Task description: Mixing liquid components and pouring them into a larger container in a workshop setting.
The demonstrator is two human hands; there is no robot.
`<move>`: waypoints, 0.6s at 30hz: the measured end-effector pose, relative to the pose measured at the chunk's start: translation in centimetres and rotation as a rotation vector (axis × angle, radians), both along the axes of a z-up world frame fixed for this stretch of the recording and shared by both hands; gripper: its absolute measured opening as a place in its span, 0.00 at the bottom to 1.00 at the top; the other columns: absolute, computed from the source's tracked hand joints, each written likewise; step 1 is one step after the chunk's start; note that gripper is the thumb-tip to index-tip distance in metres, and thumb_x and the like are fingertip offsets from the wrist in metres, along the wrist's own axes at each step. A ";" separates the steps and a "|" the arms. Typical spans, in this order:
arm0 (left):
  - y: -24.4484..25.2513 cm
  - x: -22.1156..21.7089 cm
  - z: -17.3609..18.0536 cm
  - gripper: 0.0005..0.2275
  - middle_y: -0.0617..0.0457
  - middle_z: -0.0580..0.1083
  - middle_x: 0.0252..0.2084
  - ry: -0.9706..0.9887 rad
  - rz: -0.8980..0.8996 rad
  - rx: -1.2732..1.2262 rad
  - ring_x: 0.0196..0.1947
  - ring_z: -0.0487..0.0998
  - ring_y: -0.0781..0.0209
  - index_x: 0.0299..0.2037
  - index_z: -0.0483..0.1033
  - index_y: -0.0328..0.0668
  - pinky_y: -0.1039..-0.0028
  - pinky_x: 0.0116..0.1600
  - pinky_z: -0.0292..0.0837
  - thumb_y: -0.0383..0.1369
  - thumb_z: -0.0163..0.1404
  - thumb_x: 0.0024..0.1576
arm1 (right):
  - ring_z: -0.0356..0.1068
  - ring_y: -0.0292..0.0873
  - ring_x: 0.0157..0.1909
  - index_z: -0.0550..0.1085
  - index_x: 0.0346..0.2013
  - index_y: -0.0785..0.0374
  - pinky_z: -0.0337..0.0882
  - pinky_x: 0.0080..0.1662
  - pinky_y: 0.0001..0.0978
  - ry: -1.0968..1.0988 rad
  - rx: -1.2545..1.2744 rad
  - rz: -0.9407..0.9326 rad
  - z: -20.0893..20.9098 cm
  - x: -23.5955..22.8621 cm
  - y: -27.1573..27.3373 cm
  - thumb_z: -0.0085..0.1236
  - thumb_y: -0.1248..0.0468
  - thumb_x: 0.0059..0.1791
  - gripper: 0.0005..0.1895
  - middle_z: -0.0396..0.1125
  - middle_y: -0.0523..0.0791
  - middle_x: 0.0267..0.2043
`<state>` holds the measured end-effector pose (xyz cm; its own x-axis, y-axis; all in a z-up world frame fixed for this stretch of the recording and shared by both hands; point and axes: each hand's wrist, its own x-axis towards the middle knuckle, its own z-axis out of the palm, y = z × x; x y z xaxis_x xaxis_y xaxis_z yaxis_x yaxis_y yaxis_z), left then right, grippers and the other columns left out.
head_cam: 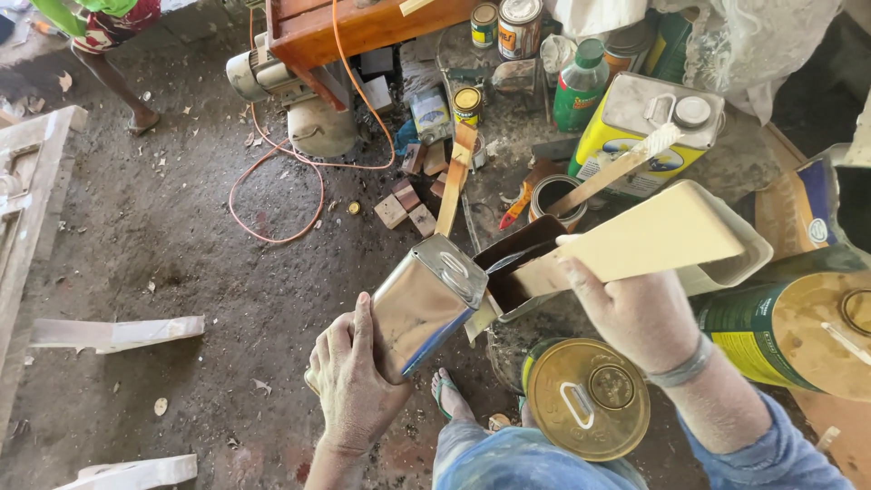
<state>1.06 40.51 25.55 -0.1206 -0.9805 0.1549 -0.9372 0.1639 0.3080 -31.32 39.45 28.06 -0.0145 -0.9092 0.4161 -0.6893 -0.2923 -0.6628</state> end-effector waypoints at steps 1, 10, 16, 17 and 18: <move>0.0 0.0 0.0 0.47 0.43 0.65 0.54 -0.001 -0.006 -0.007 0.57 0.65 0.41 0.71 0.55 0.41 0.51 0.64 0.54 0.29 0.58 0.33 | 0.75 0.52 0.38 0.80 0.47 0.64 0.73 0.43 0.42 0.022 -0.016 -0.011 -0.2 -0.5 -0.1 0.59 0.64 0.51 0.11 0.75 0.51 0.36; 0.1 -0.1 -0.1 0.44 0.46 0.66 0.55 -0.009 -0.010 -0.045 0.58 0.65 0.42 0.71 0.56 0.42 0.51 0.64 0.54 0.31 0.58 0.39 | 0.74 0.55 0.41 0.81 0.45 0.65 0.72 0.46 0.44 0.175 -0.084 -0.120 0.3 -2.4 -0.5 0.59 0.63 0.53 0.10 0.74 0.52 0.38; 0.0 -0.3 0.5 0.46 0.46 0.65 0.55 -0.048 0.001 -0.008 0.58 0.65 0.43 0.72 0.55 0.43 0.51 0.63 0.54 0.30 0.58 0.36 | 0.74 0.51 0.35 0.80 0.44 0.66 0.73 0.40 0.40 0.167 -0.060 -0.075 -0.6 0.6 0.1 0.58 0.62 0.54 0.10 0.74 0.50 0.36; 0.0 -0.2 0.5 0.46 0.46 0.65 0.55 -0.048 0.001 -0.008 0.58 0.65 0.43 0.72 0.55 0.43 0.51 0.63 0.54 0.30 0.58 0.36 | 0.74 0.51 0.35 0.80 0.44 0.66 0.73 0.40 0.40 0.167 -0.060 -0.075 -0.4 1.2 0.3 0.58 0.62 0.54 0.10 0.74 0.50 0.36; 0.0 -0.2 0.5 0.46 0.46 0.65 0.55 -0.034 -0.015 -0.024 0.58 0.65 0.43 0.72 0.54 0.43 0.50 0.63 0.54 0.31 0.59 0.37 | 0.74 0.51 0.32 0.81 0.44 0.65 0.72 0.37 0.41 0.182 -0.045 -0.069 -0.2 1.8 0.3 0.59 0.61 0.52 0.11 0.75 0.50 0.34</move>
<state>0.83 40.53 26.01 -0.1407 -0.9747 0.1735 -0.9446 0.1846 0.2714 -29.50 39.79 27.87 0.0029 -0.8889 0.4581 -0.8161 -0.2669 -0.5126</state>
